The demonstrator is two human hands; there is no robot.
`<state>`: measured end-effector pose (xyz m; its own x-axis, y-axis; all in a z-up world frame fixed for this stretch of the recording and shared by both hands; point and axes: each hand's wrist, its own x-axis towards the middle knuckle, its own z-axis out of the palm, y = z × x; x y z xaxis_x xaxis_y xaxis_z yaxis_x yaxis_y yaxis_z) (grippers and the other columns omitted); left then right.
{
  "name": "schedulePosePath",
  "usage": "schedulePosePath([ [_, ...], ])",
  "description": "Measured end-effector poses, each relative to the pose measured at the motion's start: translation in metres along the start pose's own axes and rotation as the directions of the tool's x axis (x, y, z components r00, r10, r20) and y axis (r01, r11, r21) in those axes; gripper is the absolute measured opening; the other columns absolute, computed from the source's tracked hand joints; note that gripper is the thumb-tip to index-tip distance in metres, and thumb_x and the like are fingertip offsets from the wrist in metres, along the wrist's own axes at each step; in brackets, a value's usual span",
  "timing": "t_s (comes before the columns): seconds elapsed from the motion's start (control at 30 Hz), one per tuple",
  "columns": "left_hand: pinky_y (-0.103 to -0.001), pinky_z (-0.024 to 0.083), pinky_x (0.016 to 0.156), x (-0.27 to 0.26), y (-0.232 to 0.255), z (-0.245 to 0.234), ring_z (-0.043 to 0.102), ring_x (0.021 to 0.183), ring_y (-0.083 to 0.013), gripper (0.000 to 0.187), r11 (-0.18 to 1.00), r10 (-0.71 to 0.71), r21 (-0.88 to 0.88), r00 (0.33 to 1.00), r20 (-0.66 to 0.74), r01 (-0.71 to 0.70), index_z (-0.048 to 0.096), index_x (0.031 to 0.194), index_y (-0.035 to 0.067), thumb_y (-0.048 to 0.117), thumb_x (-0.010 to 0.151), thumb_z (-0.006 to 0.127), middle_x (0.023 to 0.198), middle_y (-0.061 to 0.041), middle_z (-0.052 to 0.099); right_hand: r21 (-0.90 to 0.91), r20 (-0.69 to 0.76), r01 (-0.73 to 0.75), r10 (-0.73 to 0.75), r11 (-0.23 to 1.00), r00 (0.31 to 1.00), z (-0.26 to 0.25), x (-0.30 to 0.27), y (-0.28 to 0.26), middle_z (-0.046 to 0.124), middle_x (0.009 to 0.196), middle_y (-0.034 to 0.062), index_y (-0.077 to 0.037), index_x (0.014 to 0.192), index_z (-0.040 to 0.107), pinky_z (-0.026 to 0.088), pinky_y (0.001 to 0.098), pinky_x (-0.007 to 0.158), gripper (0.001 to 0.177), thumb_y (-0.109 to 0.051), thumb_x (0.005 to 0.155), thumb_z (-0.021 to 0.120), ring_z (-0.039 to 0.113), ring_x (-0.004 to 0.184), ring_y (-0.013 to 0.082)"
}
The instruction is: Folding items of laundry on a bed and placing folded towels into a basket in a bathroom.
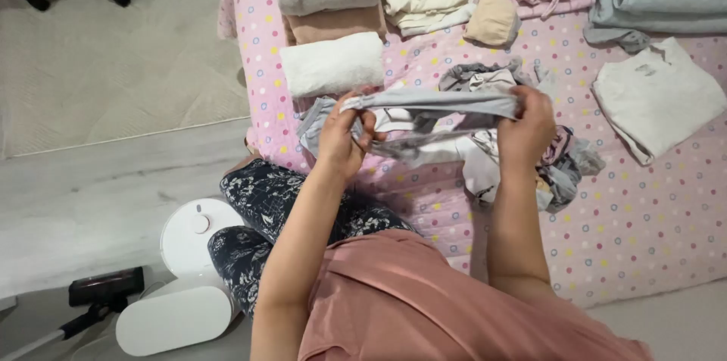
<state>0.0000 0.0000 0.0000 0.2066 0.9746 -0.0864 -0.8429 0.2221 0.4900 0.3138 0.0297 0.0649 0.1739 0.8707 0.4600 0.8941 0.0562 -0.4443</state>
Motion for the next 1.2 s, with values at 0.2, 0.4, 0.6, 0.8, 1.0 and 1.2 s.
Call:
schedulePosePath([
  [0.2,-0.043,0.061,0.07,-0.017,0.015,0.033,0.07,0.074,-0.0245,0.047,0.995,0.032,-0.094,0.995,0.096,-0.023,0.043,0.157,0.007,0.026,0.115,0.034,0.134,-0.029,0.067,0.622,0.783,-0.769,0.086,-0.151,0.616,0.027,0.006,-0.006,0.073,0.11,0.0066,-0.012,0.117,0.068,0.061,0.0454,0.079,0.028,-0.026,0.094,0.062,0.073,0.095,0.0234],
  [0.4,-0.05,0.063,0.097,-0.024,0.014,0.051,0.067,0.125,-0.0381,0.073,0.947,-0.106,-0.309,0.994,-0.041,0.088,0.034,0.162,0.005,0.052,0.107,0.026,0.153,-0.027,0.048,0.527,0.823,-0.803,-0.07,-0.278,0.564,0.016,-0.021,-0.031,0.069,0.117,0.0057,-0.014,0.127,0.064,0.057,0.0428,0.077,0.04,-0.017,0.087,0.065,0.068,0.097,0.0217],
  [0.6,-0.047,0.063,0.092,-0.01,0.019,-0.008,0.071,0.102,-0.034,0.05,0.964,0.265,0.084,0.941,-0.209,-0.252,0.047,0.153,0.0,0.025,0.109,0.041,0.129,-0.021,0.065,0.417,0.198,-0.076,-0.008,0.906,0.98,0.005,-0.017,0.001,0.056,0.112,0.01,-0.011,0.124,0.071,0.048,0.0354,0.076,0.047,0.009,0.082,0.063,0.057,0.094,0.0201],
  [0.8,-0.032,0.055,0.078,-0.004,-0.02,-0.06,0.063,0.093,-0.0157,0.027,0.777,0.413,0.6,0.872,-0.263,-0.188,0.062,0.132,-0.001,-0.003,0.105,0.062,0.113,-0.01,0.067,0.017,0.236,0.148,-0.148,0.989,0.96,-0.03,0.006,-0.001,0.062,0.104,0.0073,-0.011,0.118,0.072,0.051,0.0346,0.076,0.039,0.004,0.082,0.071,0.064,0.086,0.0209],
  [1.0,-0.033,0.062,0.075,-0.036,0.048,0.014,0.071,0.084,-0.0161,0.028,0.993,-0.109,0.011,0.963,-0.247,0.115,0.06,0.123,0.008,0.01,0.096,0.064,0.096,-0.005,0.071,0.308,0.797,-0.381,-0.018,0.872,0.604,-0.068,0.027,0.021,0.063,0.084,-0.0047,-0.014,0.115,0.07,0.046,0.0253,0.06,0.03,-0.008,0.086,0.07,0.054,0.07,0.0057],
  [1.2,-0.032,0.059,0.08,0.005,0.01,-0.024,0.07,0.088,-0.0165,0.043,0.988,-0.082,0.12,0.983,-0.163,0.102,0.054,0.142,0.004,0.006,0.1,0.065,0.101,-0.008,0.072,0.256,0.8,-0.375,0.023,0.891,0.599,-0.013,0.045,0.039,0.054,0.071,-0.003,-0.01,0.118,0.072,0.037,0.0285,0.052,0.022,-0.018,0.097,0.069,0.047,0.061,0.0092],
])
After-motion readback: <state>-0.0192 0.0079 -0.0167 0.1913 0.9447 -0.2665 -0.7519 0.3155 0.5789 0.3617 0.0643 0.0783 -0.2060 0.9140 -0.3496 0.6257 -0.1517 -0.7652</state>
